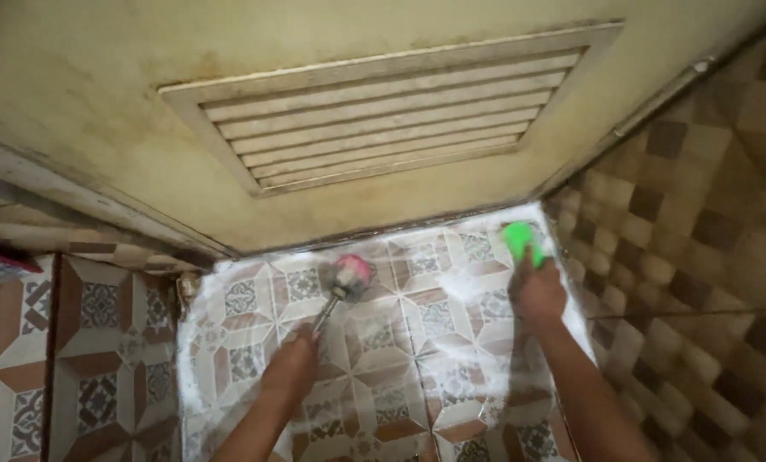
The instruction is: The person scrubs a tiled bathroom floor with a pink-handled brush and a green handheld scrubber, spreading soapy foam across the tiles. The person repeatedly scrubs the same area near a squat toilet and a wall vent, maintaining a foamy surface without rinsing.
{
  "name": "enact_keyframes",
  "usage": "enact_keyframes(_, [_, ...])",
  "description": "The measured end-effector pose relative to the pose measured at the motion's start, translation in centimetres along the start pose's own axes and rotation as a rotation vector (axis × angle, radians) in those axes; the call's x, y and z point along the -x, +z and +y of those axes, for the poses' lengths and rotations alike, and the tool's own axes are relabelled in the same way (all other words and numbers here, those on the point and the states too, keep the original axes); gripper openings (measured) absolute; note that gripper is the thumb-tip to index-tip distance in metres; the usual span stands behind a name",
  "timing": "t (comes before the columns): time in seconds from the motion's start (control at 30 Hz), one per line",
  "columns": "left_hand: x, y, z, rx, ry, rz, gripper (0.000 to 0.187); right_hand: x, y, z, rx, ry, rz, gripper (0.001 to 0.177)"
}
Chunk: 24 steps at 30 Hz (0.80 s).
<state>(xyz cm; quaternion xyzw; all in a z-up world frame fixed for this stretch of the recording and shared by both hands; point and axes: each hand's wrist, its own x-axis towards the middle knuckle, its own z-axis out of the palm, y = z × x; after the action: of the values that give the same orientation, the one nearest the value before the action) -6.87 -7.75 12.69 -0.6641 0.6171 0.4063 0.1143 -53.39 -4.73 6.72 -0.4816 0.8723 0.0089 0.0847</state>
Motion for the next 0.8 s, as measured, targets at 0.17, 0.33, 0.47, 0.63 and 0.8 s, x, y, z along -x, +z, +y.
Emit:
enact_keyframes(0.17, [-3.3, 3.8, -3.9, -0.161, 0.052, 0.067, 0.041, -5.1, 1.9, -2.1, -0.073, 0.205, 0.129, 0.062])
enact_keyframes(0.33, [-2.3, 3.0, -2.9, -0.1, -0.073, -0.05, 0.038, 0.0, 1.3, -9.7, -0.182, 0.25, 0.135, 0.061])
enact_keyframes(0.47, [-1.4, 0.6, -2.5, -0.451, 0.07, 0.202, 0.038, 5.1, 3.5, -16.6, -0.091, -0.079, 0.127, 0.05])
enact_keyframes(0.63, [0.3, -4.4, -3.4, -0.11, -0.093, 0.142, 0.045, 11.8, 3.7, -23.9, -0.08, -0.524, -0.084, 0.05])
enact_keyframes(0.8, [0.5, -5.8, -7.2, -0.036, -0.163, 0.184, 0.056, 15.6, -6.3, -22.5, -0.438, -0.3, -0.565, 0.061])
